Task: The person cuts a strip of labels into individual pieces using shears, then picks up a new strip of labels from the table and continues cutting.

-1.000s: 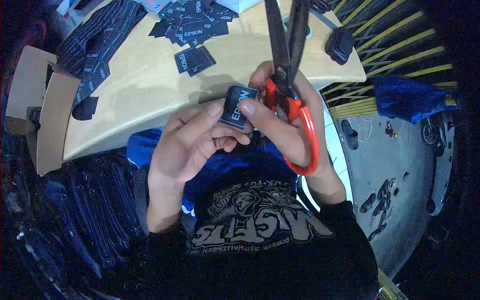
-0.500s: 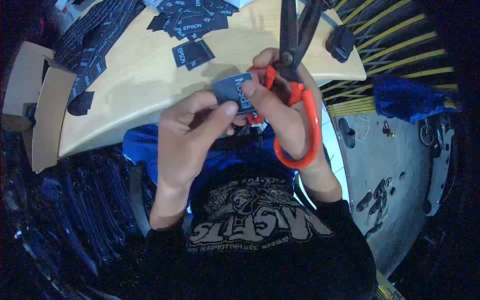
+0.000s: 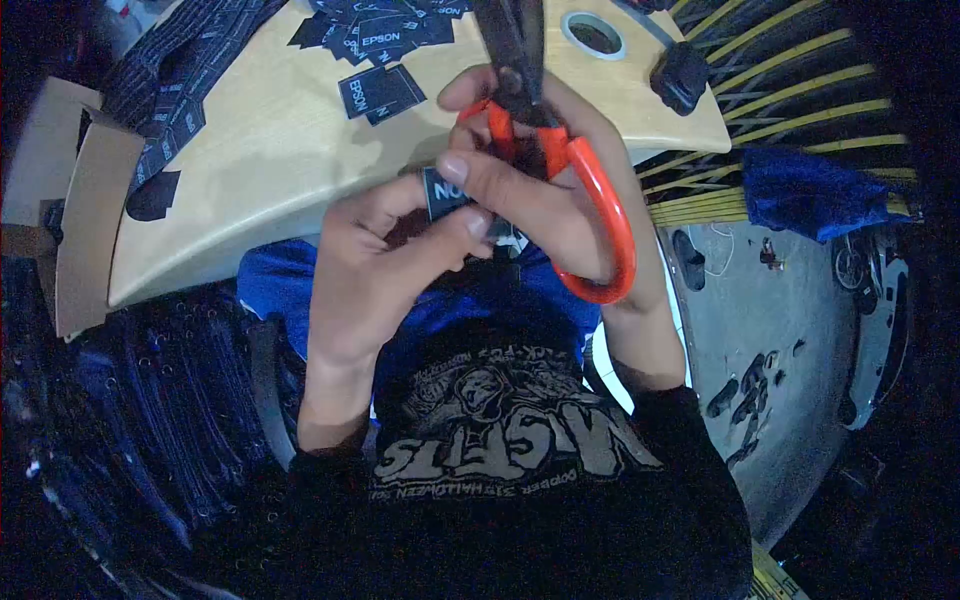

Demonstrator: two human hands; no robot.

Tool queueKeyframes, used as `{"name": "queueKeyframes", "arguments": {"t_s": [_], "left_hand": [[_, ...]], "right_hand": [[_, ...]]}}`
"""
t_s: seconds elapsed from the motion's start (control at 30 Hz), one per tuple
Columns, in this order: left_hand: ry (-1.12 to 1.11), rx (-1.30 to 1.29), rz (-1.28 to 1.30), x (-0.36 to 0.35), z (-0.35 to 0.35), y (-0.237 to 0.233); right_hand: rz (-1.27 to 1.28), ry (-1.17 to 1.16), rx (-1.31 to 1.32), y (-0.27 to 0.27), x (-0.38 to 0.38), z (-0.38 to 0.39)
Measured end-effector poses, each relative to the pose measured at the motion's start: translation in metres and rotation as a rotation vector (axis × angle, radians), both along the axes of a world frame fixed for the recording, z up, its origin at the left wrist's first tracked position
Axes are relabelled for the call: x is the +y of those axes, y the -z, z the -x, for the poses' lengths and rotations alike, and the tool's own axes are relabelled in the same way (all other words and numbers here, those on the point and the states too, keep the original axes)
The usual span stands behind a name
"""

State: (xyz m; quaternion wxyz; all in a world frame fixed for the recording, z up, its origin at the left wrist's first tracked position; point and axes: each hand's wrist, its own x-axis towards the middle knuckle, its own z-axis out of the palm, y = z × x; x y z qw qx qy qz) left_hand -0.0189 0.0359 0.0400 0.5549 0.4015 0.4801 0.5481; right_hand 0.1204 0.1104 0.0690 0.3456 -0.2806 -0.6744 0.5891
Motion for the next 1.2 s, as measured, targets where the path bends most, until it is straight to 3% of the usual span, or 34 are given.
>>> {"name": "queueKeyframes", "arguments": {"t_s": [0.07,0.13,0.2,0.47,1.2], "left_hand": [[-0.082,-0.036,-0.04,-0.001,-0.004,-0.002],[-0.183,-0.07,-0.089,-0.002,-0.005,-0.007],[-0.279,-0.185,-0.107,-0.004,-0.003,-0.014],[-0.425,-0.051,-0.203,-0.003,-0.019,-0.028],[-0.373,-0.05,-0.211,-0.002,-0.025,-0.022]], "right_hand": [[0.196,0.077,0.105,-0.004,-0.007,0.0],[0.093,0.121,0.144,0.003,-0.02,-0.005],[0.071,0.184,-0.05,0.011,-0.032,-0.016],[0.08,-0.098,-0.155,0.02,-0.061,-0.039],[-0.005,0.109,-0.11,0.023,-0.066,-0.023]]}}
